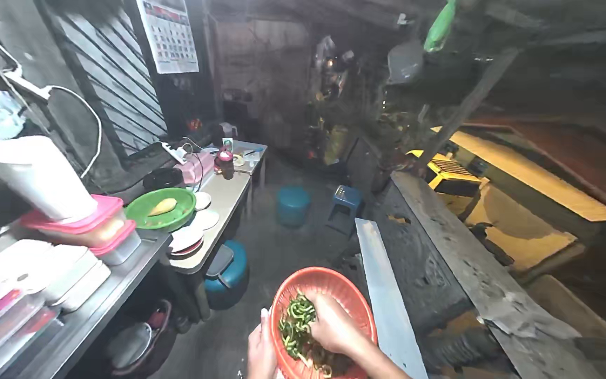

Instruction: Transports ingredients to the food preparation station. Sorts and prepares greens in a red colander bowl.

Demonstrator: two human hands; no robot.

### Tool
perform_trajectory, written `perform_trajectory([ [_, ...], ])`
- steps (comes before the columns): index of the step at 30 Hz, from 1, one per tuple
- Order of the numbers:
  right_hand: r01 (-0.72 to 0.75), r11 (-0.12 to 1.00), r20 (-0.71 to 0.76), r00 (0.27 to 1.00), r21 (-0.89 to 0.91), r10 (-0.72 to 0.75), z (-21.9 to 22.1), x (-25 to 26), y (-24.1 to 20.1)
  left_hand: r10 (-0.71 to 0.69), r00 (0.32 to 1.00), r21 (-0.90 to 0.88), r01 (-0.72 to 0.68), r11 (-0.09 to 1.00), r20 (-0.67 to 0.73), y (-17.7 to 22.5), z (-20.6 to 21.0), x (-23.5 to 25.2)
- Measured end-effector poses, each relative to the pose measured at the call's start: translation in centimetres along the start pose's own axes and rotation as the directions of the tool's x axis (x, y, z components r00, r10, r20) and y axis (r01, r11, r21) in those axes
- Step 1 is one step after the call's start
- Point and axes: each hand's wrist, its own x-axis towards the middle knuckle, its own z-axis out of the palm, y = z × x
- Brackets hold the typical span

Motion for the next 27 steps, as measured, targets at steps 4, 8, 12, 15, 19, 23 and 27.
perform_trajectory([
  [4, -0.026, 0.986, 0.013, 1.0, -0.164, 0.029, -4.9, 5.5, 0.4, 0.051, 0.998, -0.087, -0.054, 0.995, -0.041, 1.3, 4.2, 5.7],
  [8, 0.139, 0.945, 0.116, 0.987, -0.295, -0.109, -10.6, 11.3, 2.3, 0.091, 0.986, -0.144, -0.111, 0.983, -0.136, 3.2, 7.7, 11.1],
  [12, 0.307, 0.886, 0.248, 0.941, -0.347, -0.229, -12.7, 18.1, 2.6, 0.1, 0.971, -0.131, -0.131, 0.983, -0.219, 4.5, 9.2, 16.6],
  [15, 0.46, 0.798, 0.262, 0.886, -0.39, -0.383, -10.8, 23.8, 2.1, 0.108, 0.963, -0.13, -0.144, 0.981, -0.247, 5.9, 10.0, 21.2],
  [19, 0.487, 0.816, 0.286, 0.867, -0.31, -0.408, -11.1, 32.7, 2.2, 0.169, 0.966, -0.089, -0.189, 0.978, -0.193, 6.1, 9.7, 28.4],
  [23, 0.359, 0.923, 0.257, 0.913, -0.135, -0.318, -17.6, 39.6, 0.9, 0.148, 0.975, -0.081, -0.163, 0.983, -0.164, 7.7, 10.0, 36.2],
  [27, 0.451, 0.858, 0.361, 0.864, -0.247, -0.351, -24.5, 44.8, 0.1, 0.174, 0.975, -0.094, -0.188, 0.978, -0.136, 10.3, 10.8, 43.1],
])
